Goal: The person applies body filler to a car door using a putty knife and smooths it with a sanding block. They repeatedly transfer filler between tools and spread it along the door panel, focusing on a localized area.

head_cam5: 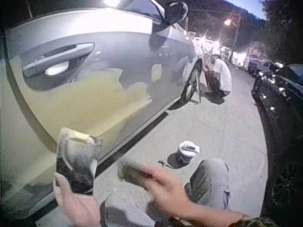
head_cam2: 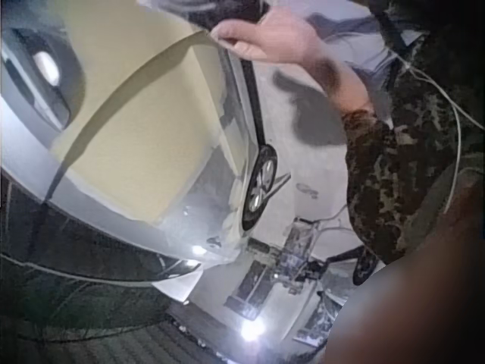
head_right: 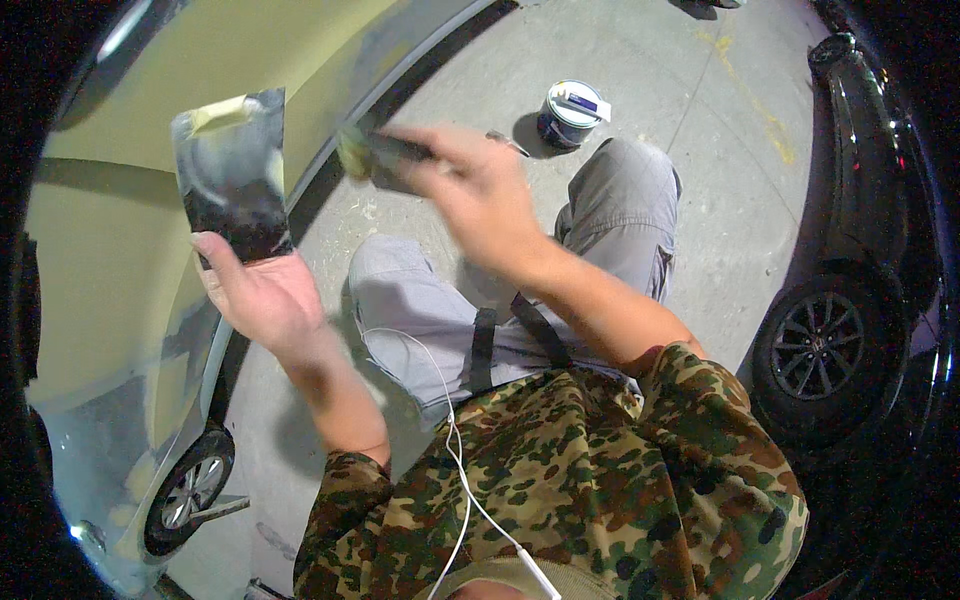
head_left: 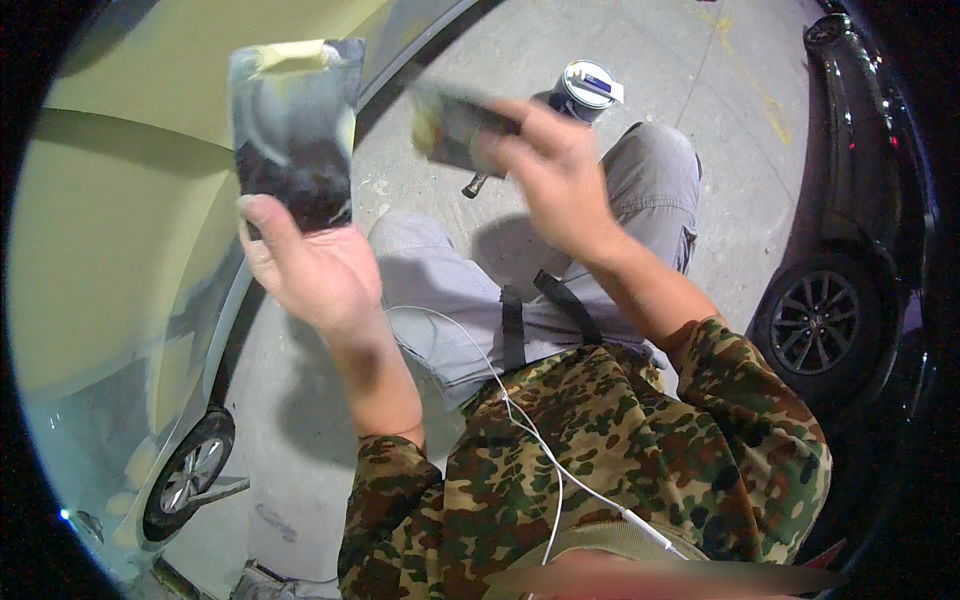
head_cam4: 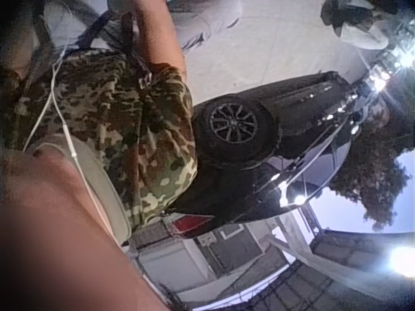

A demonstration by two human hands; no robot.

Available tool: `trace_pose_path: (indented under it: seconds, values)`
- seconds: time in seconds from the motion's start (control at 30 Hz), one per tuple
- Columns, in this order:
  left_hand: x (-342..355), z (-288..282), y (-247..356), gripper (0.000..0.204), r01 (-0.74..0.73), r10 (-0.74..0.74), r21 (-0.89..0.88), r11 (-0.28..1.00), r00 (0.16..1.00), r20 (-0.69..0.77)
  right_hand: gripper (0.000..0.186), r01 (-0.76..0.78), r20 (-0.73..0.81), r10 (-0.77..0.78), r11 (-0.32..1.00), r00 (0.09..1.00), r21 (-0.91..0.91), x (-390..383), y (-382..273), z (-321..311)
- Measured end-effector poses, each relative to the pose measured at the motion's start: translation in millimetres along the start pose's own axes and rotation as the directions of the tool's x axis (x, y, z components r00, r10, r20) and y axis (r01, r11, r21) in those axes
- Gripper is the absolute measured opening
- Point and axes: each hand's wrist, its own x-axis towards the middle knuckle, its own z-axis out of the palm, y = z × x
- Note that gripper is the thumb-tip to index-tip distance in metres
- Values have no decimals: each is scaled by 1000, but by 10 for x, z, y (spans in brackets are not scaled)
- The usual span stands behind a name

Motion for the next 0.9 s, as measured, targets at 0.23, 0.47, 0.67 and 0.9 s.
trace_pose_path:
  seconds: [0.23, 0.47, 0.67, 0.9]
  values:
    - [-380, -209, -473, 46, 476, -466, -258, 841, 879, 102, 29, -12, -21, 24, 897, 1000, 442, 277, -208, -67]
    - [-455, -286, -548, 43, 480, -492, -204, 853, 870, -9, 30, 326, 138, -295, 858, 945, -396, 239, 256, -391]
    - [-528, -36, -731, 39, 343, -347, -56, 938, 934, -86, 40, 421, 180, -383, 778, 906, -466, 9, 67, 48]
    - [-623, 82, -648, 53, 208, -205, 200, 958, 978, -33, 39, 359, -38, -376, 906, 926, -223, 88, 71, 140]
